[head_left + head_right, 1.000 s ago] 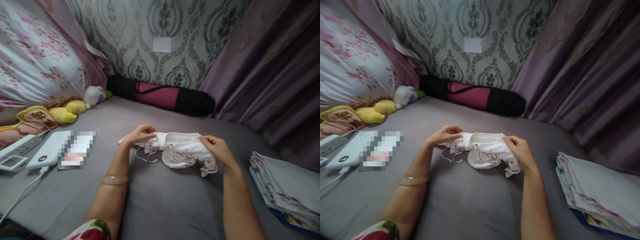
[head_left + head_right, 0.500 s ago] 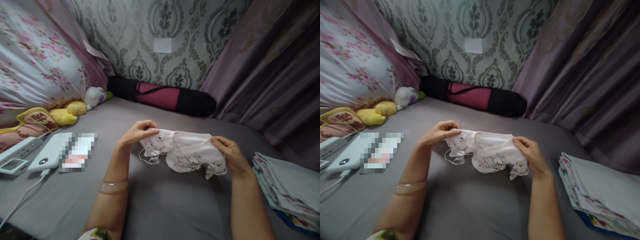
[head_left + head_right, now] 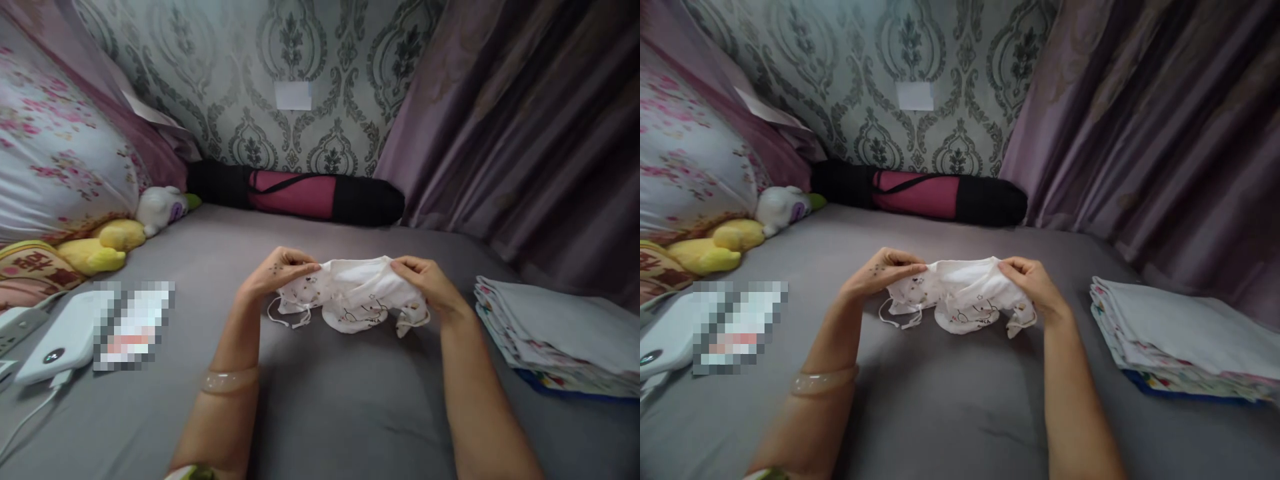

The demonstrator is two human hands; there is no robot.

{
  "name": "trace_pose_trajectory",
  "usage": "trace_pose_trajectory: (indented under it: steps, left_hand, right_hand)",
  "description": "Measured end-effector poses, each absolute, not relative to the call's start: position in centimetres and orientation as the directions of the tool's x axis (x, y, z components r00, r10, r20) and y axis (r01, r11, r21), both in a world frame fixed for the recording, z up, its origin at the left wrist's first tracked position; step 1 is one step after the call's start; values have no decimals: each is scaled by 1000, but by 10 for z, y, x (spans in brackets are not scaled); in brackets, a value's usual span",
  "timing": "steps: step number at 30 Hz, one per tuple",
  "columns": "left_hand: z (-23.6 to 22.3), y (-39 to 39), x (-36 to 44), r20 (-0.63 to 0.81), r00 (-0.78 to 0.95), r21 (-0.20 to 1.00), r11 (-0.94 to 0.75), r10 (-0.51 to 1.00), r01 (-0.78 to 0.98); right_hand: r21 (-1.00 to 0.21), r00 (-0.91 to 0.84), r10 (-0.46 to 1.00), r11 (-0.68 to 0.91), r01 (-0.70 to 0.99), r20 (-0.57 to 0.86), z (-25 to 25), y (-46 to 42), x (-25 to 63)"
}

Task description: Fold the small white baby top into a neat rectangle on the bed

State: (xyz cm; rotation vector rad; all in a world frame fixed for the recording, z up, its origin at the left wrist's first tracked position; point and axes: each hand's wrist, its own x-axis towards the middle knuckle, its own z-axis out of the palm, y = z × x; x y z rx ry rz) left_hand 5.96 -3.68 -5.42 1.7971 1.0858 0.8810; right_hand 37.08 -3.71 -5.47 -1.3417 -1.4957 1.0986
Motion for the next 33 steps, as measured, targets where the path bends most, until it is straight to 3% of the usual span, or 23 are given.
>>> trace_pose_trajectory:
  steps: [4, 9, 15, 18, 21, 25, 29, 33]
  left_hand:
    - [-49, -38, 61, 357, 246, 813, -430, 901, 393]
    - [-37, -41, 64, 415, 143, 813, -437, 899, 386]
    - [2, -44, 59, 425, 293, 737, -515, 857, 437]
    - [26, -53, 53, 449, 323, 690, -552, 833, 468]
    - [49, -70, 48, 522, 272, 658, -584, 809, 475]
    - [60, -88, 45, 589, 115, 714, -582, 800, 388]
    - [48, -85, 47, 464, 233, 790, -518, 855, 329]
    - [41, -75, 50, 493, 82, 840, -498, 866, 217]
  right_hand:
    - [-933, -132, 986, 143, 331, 104, -53, -40, 367]
    - [-902, -243, 960, 224, 368, 140, -42, -47, 369]
    - [-833, -246, 935, 343, 434, 257, -14, -47, 380]
    - [-729, -256, 909, 418, 543, 330, 7, -49, 385]
    - [-549, -249, 844, 506, 665, 476, 31, -58, 384]
    - [-429, -160, 718, 562, 707, 678, 50, -78, 372]
    - [-404, -226, 725, 582, 706, 651, 53, -81, 363]
    - [-433, -222, 731, 589, 682, 645, 56, -68, 366]
